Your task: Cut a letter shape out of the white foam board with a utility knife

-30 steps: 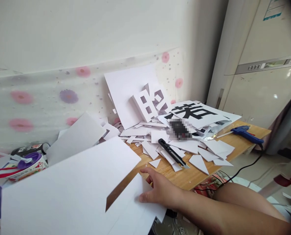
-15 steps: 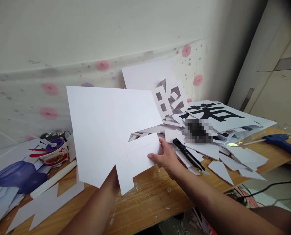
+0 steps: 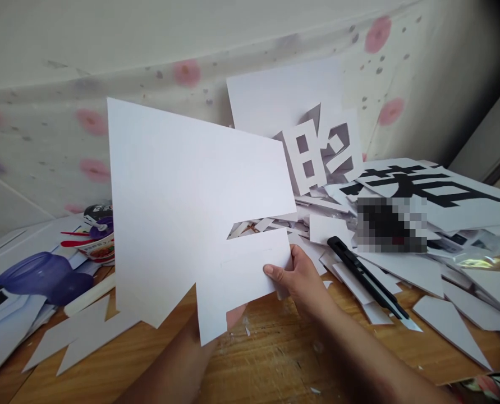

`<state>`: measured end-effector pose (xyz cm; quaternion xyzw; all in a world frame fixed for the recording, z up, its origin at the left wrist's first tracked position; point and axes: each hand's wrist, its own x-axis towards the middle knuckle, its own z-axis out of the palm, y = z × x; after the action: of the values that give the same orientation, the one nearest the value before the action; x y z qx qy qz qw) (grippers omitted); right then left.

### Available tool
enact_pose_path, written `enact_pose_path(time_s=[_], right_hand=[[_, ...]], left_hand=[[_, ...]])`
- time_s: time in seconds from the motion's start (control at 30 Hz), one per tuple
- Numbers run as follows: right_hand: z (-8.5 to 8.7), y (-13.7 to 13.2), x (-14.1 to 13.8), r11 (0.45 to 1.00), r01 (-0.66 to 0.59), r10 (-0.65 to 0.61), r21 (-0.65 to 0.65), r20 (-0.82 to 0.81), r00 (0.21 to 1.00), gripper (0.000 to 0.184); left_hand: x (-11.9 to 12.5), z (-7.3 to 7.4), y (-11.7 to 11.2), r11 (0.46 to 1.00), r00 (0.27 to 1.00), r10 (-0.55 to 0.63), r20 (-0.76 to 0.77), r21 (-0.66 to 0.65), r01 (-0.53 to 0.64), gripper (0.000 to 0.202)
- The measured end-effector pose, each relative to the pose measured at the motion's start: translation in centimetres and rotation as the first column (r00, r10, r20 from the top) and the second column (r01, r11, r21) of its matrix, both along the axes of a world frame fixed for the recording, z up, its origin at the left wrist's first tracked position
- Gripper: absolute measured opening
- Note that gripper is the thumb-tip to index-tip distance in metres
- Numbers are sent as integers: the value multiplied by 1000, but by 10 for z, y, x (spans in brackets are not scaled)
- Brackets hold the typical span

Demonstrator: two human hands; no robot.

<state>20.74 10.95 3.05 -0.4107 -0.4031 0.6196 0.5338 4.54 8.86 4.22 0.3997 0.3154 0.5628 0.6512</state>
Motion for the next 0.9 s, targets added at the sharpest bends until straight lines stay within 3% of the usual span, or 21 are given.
enact_pose_path(time_s=[0.3,0.5,0.67,0.73,0.83,0.9], right_hand=[[-6,2,11,993,115,-115,12,40,993,57],[-1,6,16,987,123,-128,102,41,991,52],[0,8,20,985,126,-120,119,-53,991,45],[3,8,20,984,134,-120,115,-118,986,47],[7,6,18,984,151,-127,94,-221,967,48],[9,5,17,983,168,-143,78,-257,956,47]], left_hand=[[5,23,-2,985,975,-164,152,-30,170,41],[-7,23,-1,952,908,-296,296,20,304,56],[-16,23,-2,912,840,-401,365,78,402,52],[-17,20,-4,907,830,-415,372,102,408,70],[-19,12,-7,886,822,-460,336,119,448,115],[-17,8,-8,910,883,-414,220,122,397,122]])
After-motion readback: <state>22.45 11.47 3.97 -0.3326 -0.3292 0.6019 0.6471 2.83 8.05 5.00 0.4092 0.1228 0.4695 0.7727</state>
